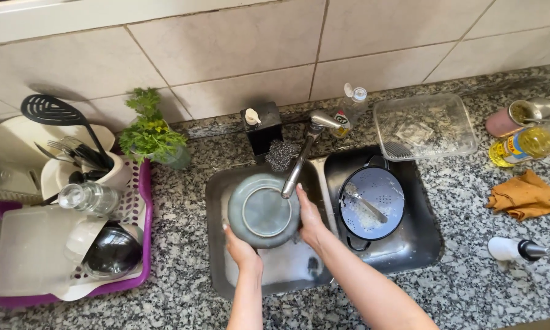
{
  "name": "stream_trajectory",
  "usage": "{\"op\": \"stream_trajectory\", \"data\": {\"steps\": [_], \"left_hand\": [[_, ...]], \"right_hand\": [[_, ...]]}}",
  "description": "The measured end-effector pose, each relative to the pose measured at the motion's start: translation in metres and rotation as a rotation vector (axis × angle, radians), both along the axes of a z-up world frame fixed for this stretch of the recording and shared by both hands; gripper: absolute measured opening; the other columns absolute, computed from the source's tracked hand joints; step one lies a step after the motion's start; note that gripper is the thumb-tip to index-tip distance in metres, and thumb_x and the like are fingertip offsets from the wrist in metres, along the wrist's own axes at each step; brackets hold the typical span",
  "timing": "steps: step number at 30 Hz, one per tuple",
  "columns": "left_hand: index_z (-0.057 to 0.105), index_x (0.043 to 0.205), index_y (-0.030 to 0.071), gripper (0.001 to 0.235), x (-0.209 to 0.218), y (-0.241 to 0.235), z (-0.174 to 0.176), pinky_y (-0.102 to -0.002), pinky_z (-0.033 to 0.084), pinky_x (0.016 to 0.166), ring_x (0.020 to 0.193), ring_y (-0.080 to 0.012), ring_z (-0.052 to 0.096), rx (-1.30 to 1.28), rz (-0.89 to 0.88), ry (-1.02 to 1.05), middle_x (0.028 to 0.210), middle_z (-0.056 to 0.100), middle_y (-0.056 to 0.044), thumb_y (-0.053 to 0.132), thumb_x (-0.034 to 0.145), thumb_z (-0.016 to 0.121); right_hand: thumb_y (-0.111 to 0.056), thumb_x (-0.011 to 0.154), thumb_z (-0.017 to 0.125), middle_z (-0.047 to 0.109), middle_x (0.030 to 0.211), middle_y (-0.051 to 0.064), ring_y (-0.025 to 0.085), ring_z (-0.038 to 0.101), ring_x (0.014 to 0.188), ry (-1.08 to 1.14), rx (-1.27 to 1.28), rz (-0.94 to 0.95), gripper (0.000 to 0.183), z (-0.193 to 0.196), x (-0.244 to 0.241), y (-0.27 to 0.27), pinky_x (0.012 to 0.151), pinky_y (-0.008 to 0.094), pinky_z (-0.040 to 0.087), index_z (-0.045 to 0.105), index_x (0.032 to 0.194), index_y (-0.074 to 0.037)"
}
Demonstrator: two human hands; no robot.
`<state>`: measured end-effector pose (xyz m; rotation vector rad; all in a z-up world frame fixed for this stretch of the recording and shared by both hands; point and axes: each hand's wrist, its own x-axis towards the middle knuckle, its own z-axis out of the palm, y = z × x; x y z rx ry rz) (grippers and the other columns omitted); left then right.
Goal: The person washes a variety of kitchen items in a double-basin sink using a sponge and running water. They scrub and rinse a white plate, a small bowl, a clear plastic container, a small pot, and a blue colander, placing each item into a purple dish rack after cleaning.
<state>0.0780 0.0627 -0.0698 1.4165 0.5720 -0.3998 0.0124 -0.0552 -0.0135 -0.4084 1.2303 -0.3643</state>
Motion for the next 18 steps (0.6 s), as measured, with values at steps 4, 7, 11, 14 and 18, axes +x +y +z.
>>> {"op": "stream_trajectory", "data": {"steps": [4, 7, 11, 14, 18], "left_hand": [[0.056, 0.120, 0.015, 0.061, -0.019, 0.015, -0.047, -0.043, 0.050, 0.070, 0.099, -0.0247, 0.058, -0.124, -0.031, 0.425, 0.112, 0.061, -0.005, 0.062, 0.086, 0.037], [0.048, 0.130, 0.014, 0.074, -0.037, 0.015, -0.041, -0.057, 0.048, 0.075, 0.110, -0.0336, 0.055, -0.239, -0.193, 0.501, 0.129, 0.055, -0.008, 0.067, 0.081, 0.034], [0.048, 0.124, 0.022, 0.053, -0.052, 0.022, 0.000, -0.050, 0.054, 0.071, 0.106, -0.0300, 0.058, -0.198, -0.395, 0.456, 0.121, 0.059, -0.009, 0.057, 0.085, 0.041], [0.050, 0.121, 0.022, 0.058, -0.053, 0.036, -0.029, -0.048, 0.058, 0.065, 0.089, -0.0248, 0.063, -0.059, -0.558, 0.372, 0.111, 0.061, -0.005, 0.061, 0.079, 0.047], [0.056, 0.126, 0.016, 0.057, -0.042, 0.057, 0.000, -0.034, 0.038, 0.099, 0.122, -0.0241, 0.049, 0.579, -1.045, -0.097, 0.130, 0.054, -0.007, 0.047, 0.079, 0.053]], "right_hand": [[-0.040, 0.084, 0.058, 0.051, 0.089, 0.002, 0.013, 0.046, 0.079, 0.072, -0.448, 0.242, 0.031, -0.015, -0.013, 0.000, 0.071, 0.028, 0.037, 0.051, 0.091, -0.011], [-0.046, 0.086, 0.054, 0.049, 0.075, -0.001, 0.011, 0.042, 0.072, 0.201, -0.738, 0.484, 0.033, -0.021, -0.030, 0.011, 0.065, 0.027, 0.033, 0.049, 0.080, -0.014], [-0.043, 0.064, 0.074, 0.051, 0.130, 0.010, 0.025, 0.053, 0.115, 0.262, -0.864, 0.838, 0.087, 0.037, -0.056, 0.031, 0.087, 0.037, 0.045, 0.032, 0.135, -0.016], [-0.027, 0.052, 0.083, 0.061, 0.111, 0.007, 0.017, 0.057, 0.096, 0.332, -0.802, 0.684, 0.079, -0.002, -0.075, 0.028, 0.080, 0.029, 0.046, 0.049, 0.122, -0.013], [-0.032, 0.057, 0.077, 0.064, 0.100, 0.014, 0.030, 0.059, 0.092, 0.574, -1.069, 0.948, 0.062, 0.015, -0.087, 0.047, 0.076, 0.041, 0.044, 0.052, 0.110, -0.013]]}}
